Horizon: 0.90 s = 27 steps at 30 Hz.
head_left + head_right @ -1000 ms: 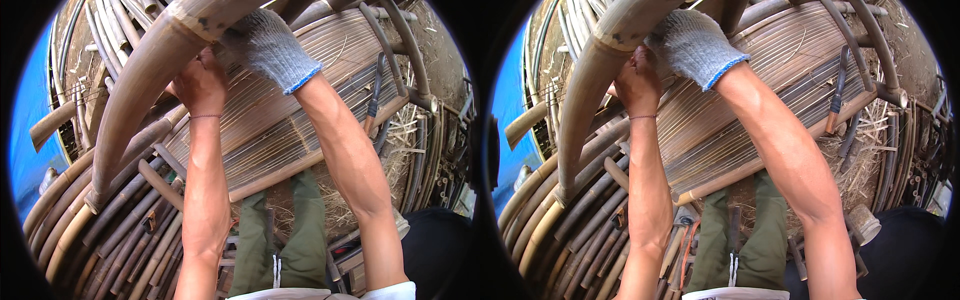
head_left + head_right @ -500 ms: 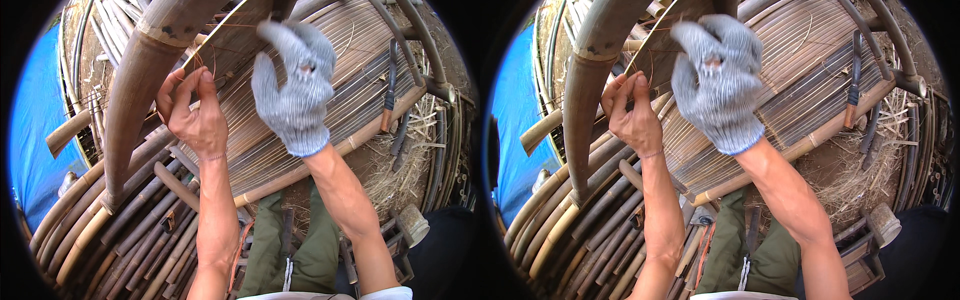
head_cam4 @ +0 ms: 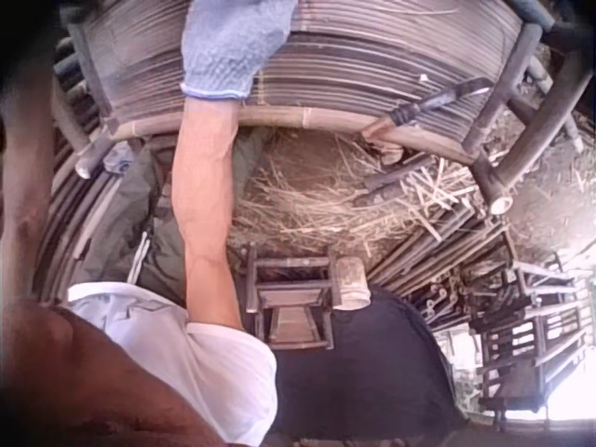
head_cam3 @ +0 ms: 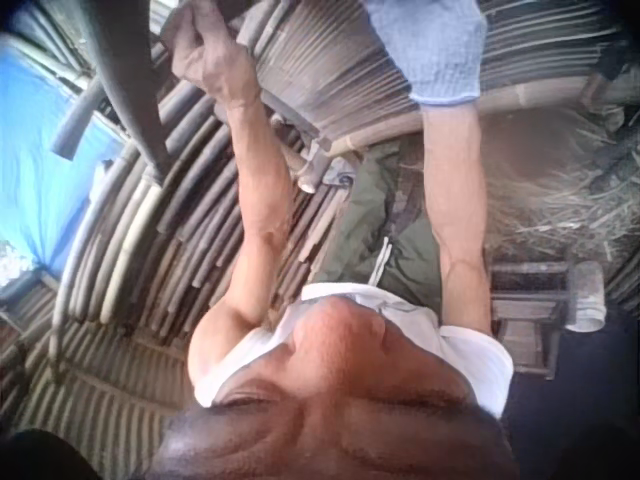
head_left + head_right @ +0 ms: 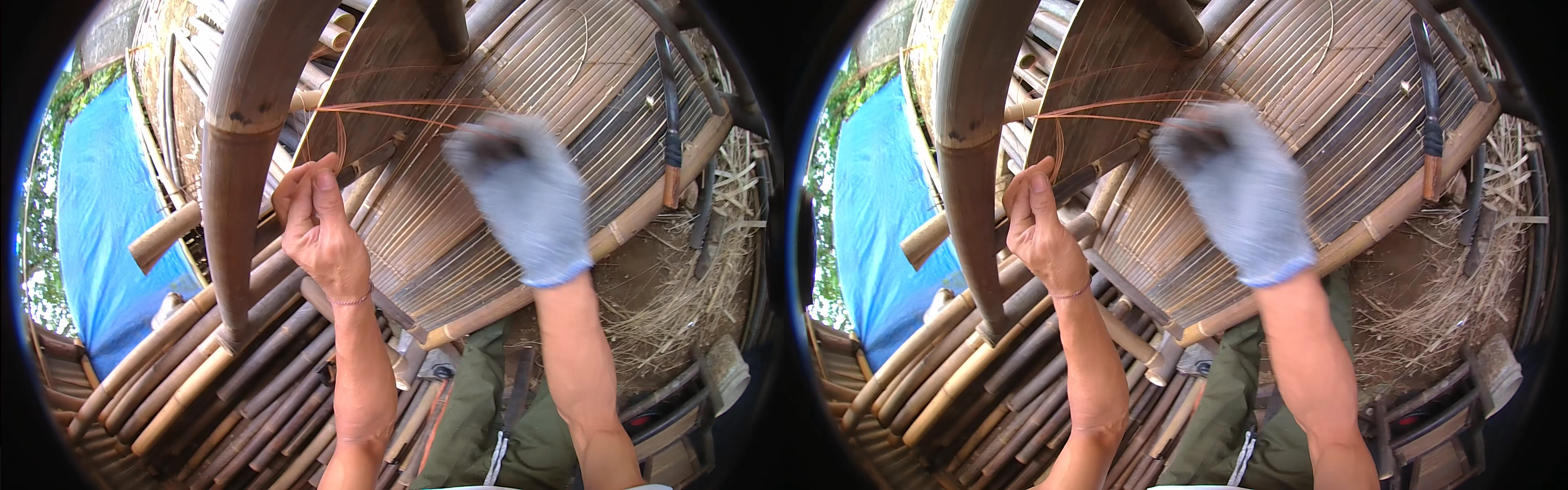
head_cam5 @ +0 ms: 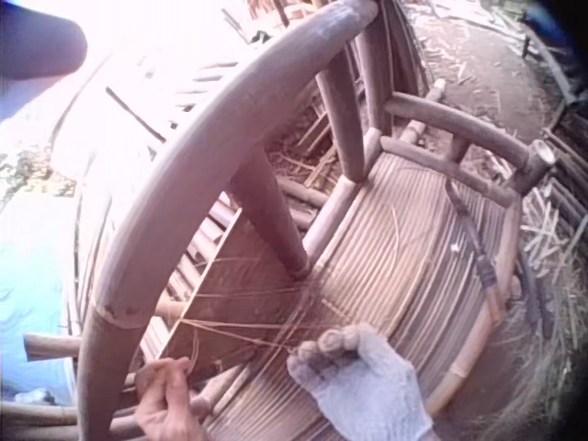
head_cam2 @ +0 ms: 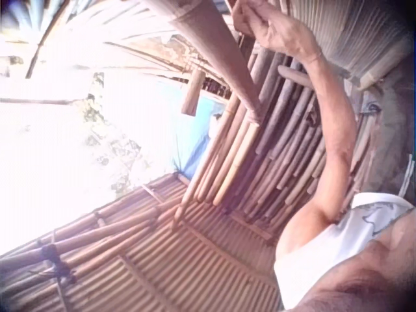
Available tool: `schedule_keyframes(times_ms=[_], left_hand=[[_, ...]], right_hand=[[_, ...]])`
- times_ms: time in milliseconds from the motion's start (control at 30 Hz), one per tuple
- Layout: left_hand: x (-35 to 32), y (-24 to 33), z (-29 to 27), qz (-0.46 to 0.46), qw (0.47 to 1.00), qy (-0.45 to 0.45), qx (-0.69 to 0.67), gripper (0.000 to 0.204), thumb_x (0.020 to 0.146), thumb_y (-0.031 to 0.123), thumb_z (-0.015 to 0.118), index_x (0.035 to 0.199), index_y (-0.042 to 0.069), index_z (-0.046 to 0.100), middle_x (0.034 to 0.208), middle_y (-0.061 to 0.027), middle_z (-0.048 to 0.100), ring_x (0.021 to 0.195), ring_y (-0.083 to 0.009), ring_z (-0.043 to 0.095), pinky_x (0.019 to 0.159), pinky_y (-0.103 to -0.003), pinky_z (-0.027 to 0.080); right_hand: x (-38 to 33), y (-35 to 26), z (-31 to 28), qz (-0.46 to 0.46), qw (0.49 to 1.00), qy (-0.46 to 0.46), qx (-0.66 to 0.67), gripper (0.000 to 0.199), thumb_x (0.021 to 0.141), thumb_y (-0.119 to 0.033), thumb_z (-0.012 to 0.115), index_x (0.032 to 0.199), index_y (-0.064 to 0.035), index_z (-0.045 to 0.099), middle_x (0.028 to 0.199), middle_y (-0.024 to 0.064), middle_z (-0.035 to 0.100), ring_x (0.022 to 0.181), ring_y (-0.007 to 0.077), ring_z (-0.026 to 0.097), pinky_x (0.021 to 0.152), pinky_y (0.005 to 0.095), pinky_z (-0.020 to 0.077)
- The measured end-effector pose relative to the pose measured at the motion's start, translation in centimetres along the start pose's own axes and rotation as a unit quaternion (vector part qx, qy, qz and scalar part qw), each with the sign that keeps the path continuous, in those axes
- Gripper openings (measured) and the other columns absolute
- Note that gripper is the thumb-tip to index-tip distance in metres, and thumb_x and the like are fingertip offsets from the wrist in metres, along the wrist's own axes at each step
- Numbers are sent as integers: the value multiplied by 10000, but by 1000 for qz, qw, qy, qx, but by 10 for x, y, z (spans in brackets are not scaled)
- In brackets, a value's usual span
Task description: The person shaves a thin bamboo strip with a machete, then uses the strip to tie bamboo components of a chair frame together, before returning to shave another bamboo strip.
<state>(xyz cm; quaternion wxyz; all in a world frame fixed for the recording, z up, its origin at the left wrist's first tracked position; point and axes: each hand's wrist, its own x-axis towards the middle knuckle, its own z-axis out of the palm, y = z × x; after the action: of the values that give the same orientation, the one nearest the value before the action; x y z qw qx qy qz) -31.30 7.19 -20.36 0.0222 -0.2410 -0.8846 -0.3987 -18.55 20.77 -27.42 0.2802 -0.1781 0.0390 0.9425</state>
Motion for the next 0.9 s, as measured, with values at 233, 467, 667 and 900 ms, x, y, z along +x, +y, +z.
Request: schedule_keyframes(times_ms=[233,467,667,900], left_hand=[[11,-12,0,102,985,-24,136,543,1000,168,615,1460,-71,455,1453,-216,515,1365,-309,461,1146,-405,329],[58,-6,0,-18,981,-190,-19,700,892,-29,496,1567,6,311,1580,-170,375,1479,-279,347,1196,-406,269],[67,-19,7,-39,980,-195,23,638,840,-60,493,1474,-37,433,1488,-164,487,1413,-260,436,1205,-394,273],[70,-21,6,-37,978,-203,14,505,984,69,524,1469,-49,446,1448,-166,537,1375,-234,476,1155,-352,327]], right_hand=[[-108,-217,-131,-159,985,-1,68,418,1044,-82,416,633,-137,367,558,-2,359,637,151,426,995,423,493],[-98,-241,-149,-257,503,489,-665,309,1017,-243,523,1108,42,601,936,133,618,854,248,608,902,404,502],[2,-19,4,-215,545,83,-806,929,810,-401,791,1520,15,360,1527,274,414,1436,371,403,1202,450,331],[66,57,39,-129,624,-57,-769,555,872,-240,705,1367,-58,533,1177,206,662,1069,388,663,990,442,536]])
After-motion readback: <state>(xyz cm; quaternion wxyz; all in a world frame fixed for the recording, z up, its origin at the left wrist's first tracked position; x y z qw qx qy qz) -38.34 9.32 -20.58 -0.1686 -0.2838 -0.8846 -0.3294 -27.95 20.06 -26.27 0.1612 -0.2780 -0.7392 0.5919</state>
